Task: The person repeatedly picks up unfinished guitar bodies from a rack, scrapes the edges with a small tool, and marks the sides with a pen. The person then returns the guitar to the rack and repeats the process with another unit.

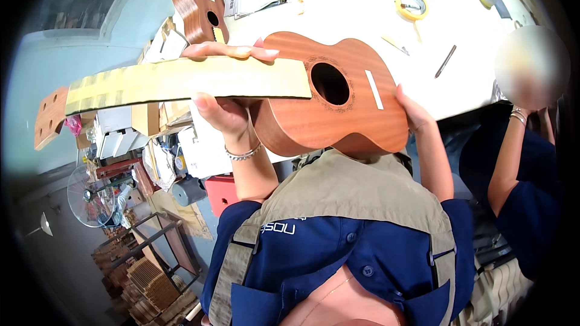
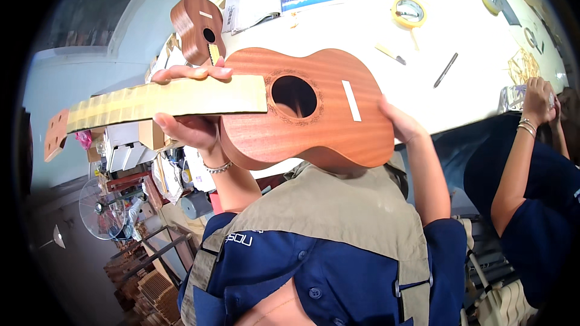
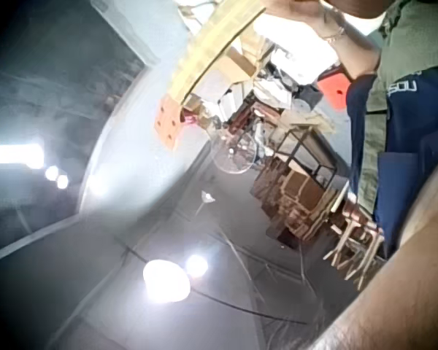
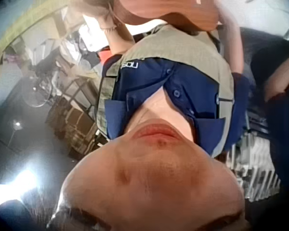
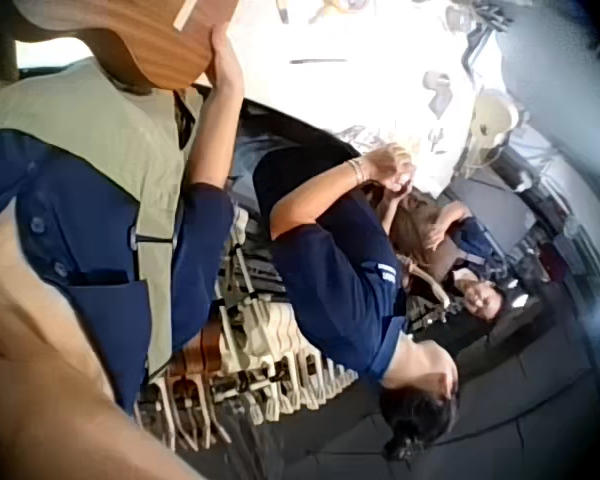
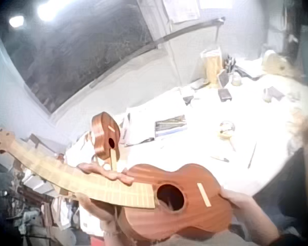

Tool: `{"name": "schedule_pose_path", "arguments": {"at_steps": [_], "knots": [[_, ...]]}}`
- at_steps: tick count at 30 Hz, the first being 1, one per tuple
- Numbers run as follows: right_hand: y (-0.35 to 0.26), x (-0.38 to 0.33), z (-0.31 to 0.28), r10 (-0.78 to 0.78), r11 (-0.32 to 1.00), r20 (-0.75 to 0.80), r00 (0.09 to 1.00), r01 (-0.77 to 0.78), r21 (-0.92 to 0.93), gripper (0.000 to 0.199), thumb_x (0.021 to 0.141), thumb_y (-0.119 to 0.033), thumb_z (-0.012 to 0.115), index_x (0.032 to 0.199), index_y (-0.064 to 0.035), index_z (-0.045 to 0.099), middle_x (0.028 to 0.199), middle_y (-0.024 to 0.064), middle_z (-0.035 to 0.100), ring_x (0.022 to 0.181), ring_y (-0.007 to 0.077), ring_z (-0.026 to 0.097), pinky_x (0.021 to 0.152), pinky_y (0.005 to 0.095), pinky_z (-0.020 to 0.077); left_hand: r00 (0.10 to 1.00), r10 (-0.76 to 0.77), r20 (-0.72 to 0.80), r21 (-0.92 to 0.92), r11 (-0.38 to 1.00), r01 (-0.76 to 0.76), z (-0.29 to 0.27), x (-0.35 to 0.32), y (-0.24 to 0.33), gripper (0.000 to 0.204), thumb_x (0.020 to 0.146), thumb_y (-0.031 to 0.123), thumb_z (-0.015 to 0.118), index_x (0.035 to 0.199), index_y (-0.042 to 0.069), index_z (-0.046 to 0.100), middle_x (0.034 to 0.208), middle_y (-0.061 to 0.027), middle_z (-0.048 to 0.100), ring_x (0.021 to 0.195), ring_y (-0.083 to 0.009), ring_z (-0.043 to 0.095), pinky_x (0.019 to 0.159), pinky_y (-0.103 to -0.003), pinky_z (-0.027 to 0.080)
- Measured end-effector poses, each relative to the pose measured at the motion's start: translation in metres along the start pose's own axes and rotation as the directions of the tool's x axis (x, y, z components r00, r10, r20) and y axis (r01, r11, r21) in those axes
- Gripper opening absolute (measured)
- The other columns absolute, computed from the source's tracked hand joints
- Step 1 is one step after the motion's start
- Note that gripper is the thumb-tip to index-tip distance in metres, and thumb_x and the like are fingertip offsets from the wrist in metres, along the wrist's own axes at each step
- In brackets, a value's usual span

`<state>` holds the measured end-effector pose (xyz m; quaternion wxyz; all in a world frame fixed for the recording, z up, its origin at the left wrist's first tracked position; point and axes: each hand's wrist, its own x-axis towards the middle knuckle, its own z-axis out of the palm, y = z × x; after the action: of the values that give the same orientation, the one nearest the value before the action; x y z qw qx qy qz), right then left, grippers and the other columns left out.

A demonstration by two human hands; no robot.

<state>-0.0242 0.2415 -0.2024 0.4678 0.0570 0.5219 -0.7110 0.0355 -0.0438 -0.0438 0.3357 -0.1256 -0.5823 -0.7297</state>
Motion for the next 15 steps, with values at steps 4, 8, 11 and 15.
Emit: {"name": "schedule_pose_path", "arguments": {"at_steps": [4,8,11,15], "knots": [[0.013,0.017,-0.002,-0.418,0.904,0.16,0.894,0.427,-0.023,0.092,0.063,-0.045,0.077,0.129,0.0037,0.035,0.124,0.011,0.046,0.115,0.0194,0.043,0.096,0.0321,0.0346,0.993,0.078,0.093,0.461,0.88,-0.113,0.0,0.011,0.005,0.081,0.087,0.061,0.027,0.136,-0.003,0.017,0.109,-0.0219,0.054,0.105,-0.0396,0.053,0.091,-0.048,0.039],[0.024,0.022,-0.005,-0.369,0.889,0.023,0.929,0.359,-0.285,0.076,0.072,-0.012,0.073,0.134,-0.0032,0.03,0.13,0.0093,0.041,0.118,0.0172,0.039,0.1,0.0332,0.0301,0.973,-0.222,-0.061,0.19,0.955,0.23,-0.011,-0.005,0.014,0.077,0.085,0.063,0.036,0.135,0.005,0.025,0.116,-0.0231,0.052,0.108,-0.026,0.054,0.092,-0.034,0.042],[0.031,0.03,0.012,-0.67,0.732,-0.092,0.736,0.635,-0.248,0.08,0.073,-0.013,0.072,0.137,-0.0025,0.025,0.137,0.0108,0.034,0.126,0.0188,0.032,0.104,0.0323,0.0265,0.959,-0.212,-0.189,0.211,0.945,0.251,-0.014,-0.019,0.011,0.072,0.085,0.06,0.039,0.131,0.005,0.031,0.116,-0.0247,0.051,0.105,-0.0266,0.055,0.091,-0.036,0.044],[0.041,0.027,-0.002,-0.635,0.698,-0.05,0.771,0.545,-0.465,0.07,0.072,-0.014,0.074,0.129,-0.0012,0.035,0.127,0.0099,0.044,0.115,0.0179,0.042,0.096,0.0315,0.0343,0.928,-0.26,-0.266,0.152,0.94,0.306,-0.023,-0.028,0.01,0.06,0.09,0.05,0.04,0.13,0.006,0.032,0.115,-0.0246,0.051,0.108,-0.0278,0.053,0.092,-0.038,0.042]]}}
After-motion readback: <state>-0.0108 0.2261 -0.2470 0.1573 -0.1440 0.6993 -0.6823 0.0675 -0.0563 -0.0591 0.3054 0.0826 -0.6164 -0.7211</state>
